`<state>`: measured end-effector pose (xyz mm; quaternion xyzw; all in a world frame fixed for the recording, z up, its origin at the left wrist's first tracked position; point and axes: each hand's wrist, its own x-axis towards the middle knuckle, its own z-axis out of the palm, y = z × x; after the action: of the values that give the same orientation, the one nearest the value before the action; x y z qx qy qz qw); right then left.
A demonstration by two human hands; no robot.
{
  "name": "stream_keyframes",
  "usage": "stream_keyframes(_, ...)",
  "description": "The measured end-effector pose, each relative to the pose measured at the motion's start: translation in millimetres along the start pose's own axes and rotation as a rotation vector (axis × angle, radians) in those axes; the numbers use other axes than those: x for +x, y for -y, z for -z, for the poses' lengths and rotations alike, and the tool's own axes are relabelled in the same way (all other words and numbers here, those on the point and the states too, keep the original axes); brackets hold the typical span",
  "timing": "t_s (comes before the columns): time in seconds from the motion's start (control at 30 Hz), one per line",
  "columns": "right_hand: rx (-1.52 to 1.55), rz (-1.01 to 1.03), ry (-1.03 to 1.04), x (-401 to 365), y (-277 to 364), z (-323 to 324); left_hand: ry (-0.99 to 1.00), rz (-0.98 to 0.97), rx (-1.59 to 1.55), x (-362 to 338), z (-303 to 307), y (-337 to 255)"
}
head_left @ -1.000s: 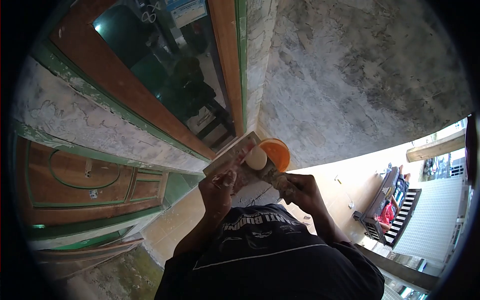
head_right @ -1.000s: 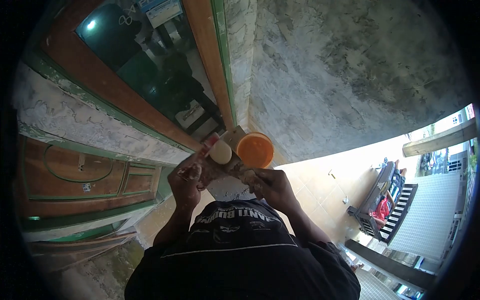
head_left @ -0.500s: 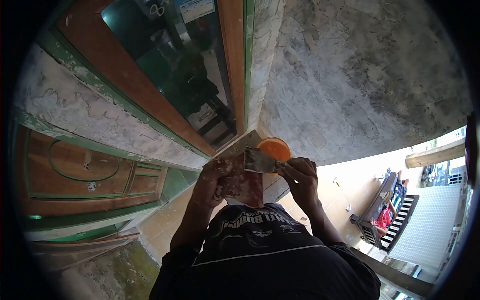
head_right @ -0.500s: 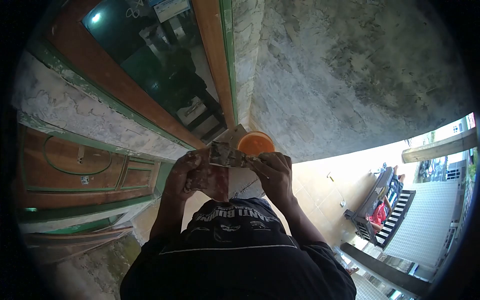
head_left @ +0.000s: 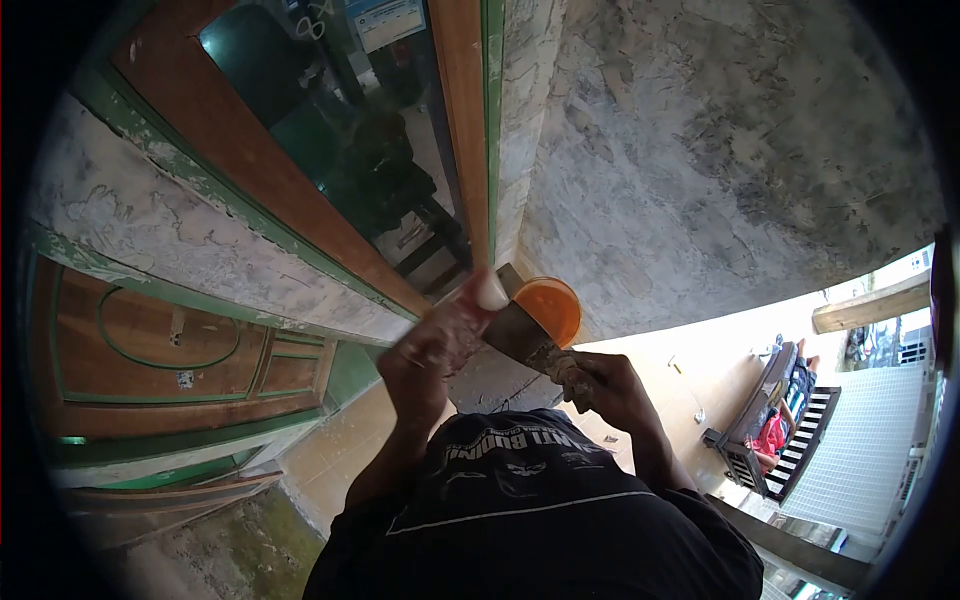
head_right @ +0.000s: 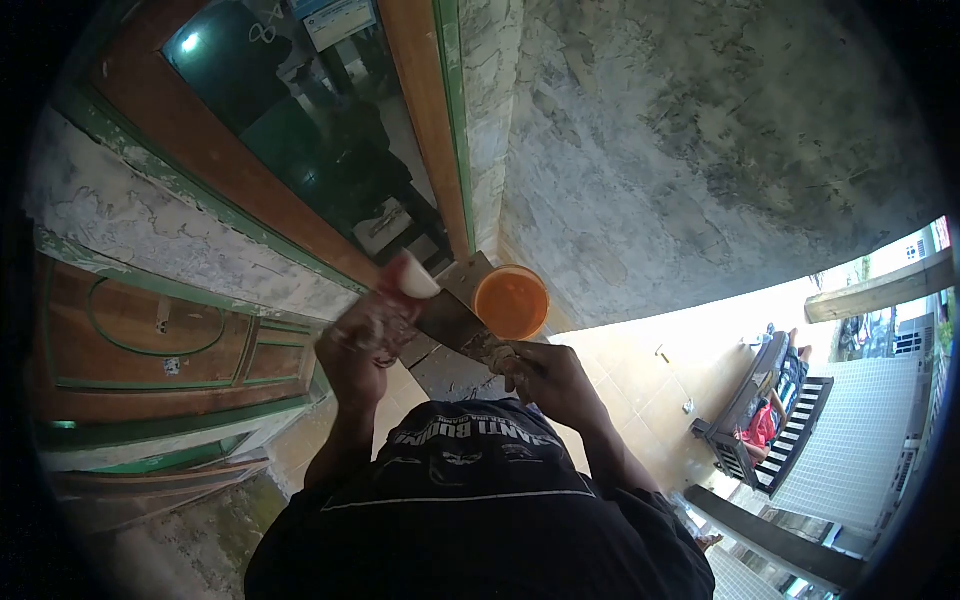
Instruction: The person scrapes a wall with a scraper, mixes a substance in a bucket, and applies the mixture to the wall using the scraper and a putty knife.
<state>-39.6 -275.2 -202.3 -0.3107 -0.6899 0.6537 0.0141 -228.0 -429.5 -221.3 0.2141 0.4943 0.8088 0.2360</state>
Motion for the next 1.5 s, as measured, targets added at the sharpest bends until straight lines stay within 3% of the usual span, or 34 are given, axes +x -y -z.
stream_keyframes(0.07, 0.046, -0.017, -0.007, 2.1, -2.4, 4.6, 0.207, -0.352, 0.662, -8.3, -9.3, 0.2)
stream_keyframes(0.1, 0.094, -0.034, -0.005, 2.8, -3.6, 6.7, 0.262, -0.396, 0.809, -6.7, -14.0, -5.4)
stream_keyframes(0.23, 0.196, -0.011, -0.002, 1.8, -8.3, 11.0, 0.340, -0.436, 0.870, 1.3, 14.6, 12.8)
stream_keyframes(0.33, 0.345, 0.088, 0.005, -2.0, -2.3, 14.6, 0.343, -0.363, 0.853, 1.4, 25.2, 18.8)
stream_keyframes(0.4, 0.278, 0.057, 0.014, -3.6, 1.9, 16.8, -0.104, 0.074, 0.560, 0.2, 22.5, 19.5)
stream_keyframes(0.43, 0.280, 0.059, 0.015, -3.0, -3.2, 15.7, -0.126, 0.037, 0.178, 5.6, 24.1, 25.3)
stream_keyframes(0.53, 0.228, 0.002, 0.061, 0.8, -33.6, 5.3, -0.242, 0.033, -0.068, 11.4, -7.5, 2.1)
stream_keyframes(0.67, 0.187, -0.026, 0.035, 4.7, -20.7, 5.7, -0.082, 0.055, 0.214, -11.3, -1.3, 11.1)
stream_keyframes(0.73, 0.206, -0.007, 0.020, 5.7, -12.3, 9.0, 0.118, -0.010, 0.536, -17.1, -3.1, 9.3)
stream_keyframes(0.8, 0.238, 0.086, -0.021, 7.6, -8.0, 11.9, 0.216, 0.011, 0.478, -15.5, -2.3, 8.0)
stream_keyframes(0.87, 0.250, 0.110, -0.041, 12.9, -10.8, 9.9, 0.124, 0.376, 0.260, -16.8, -1.5, 9.1)
stream_keyframes(0.9, 0.246, 0.185, -0.111, 16.6, -9.0, 4.6, 0.124, 0.373, 0.258, -13.8, -4.6, 6.9)
stream_keyframes(0.97, 0.219, 0.222, -0.210, 26.0, -16.7, -1.5, 0.038, 0.533, -0.226, -7.5, -12.3, -0.6)
stream_keyframes(1.07, 0.059, 0.341, -0.320, 33.9, -23.2, -18.4, 0.024, 0.630, -0.264, -9.8, -12.6, 1.1)
stream_keyframes(1.2, -0.124, 0.438, -0.402, 37.8, -20.0, -34.0, 0.002, 0.671, -0.398, -7.3, -25.3, -7.0)
stream_keyframes(1.27, -0.145, 0.474, -0.452, 44.1, -31.4, -41.4, -0.145, 0.688, -0.427, -6.5, -34.9, -8.3)
stream_keyframes(1.37, -0.172, 0.508, -0.520, 46.3, -38.3, -45.2, -0.007, 0.612, -0.455, -10.8, -22.8, -3.8)
stream_keyframes(1.5, -0.112, 0.521, -0.478, 43.9, -35.3, -42.4, 0.010, 0.587, -0.406, -3.5, -11.5, -3.9)
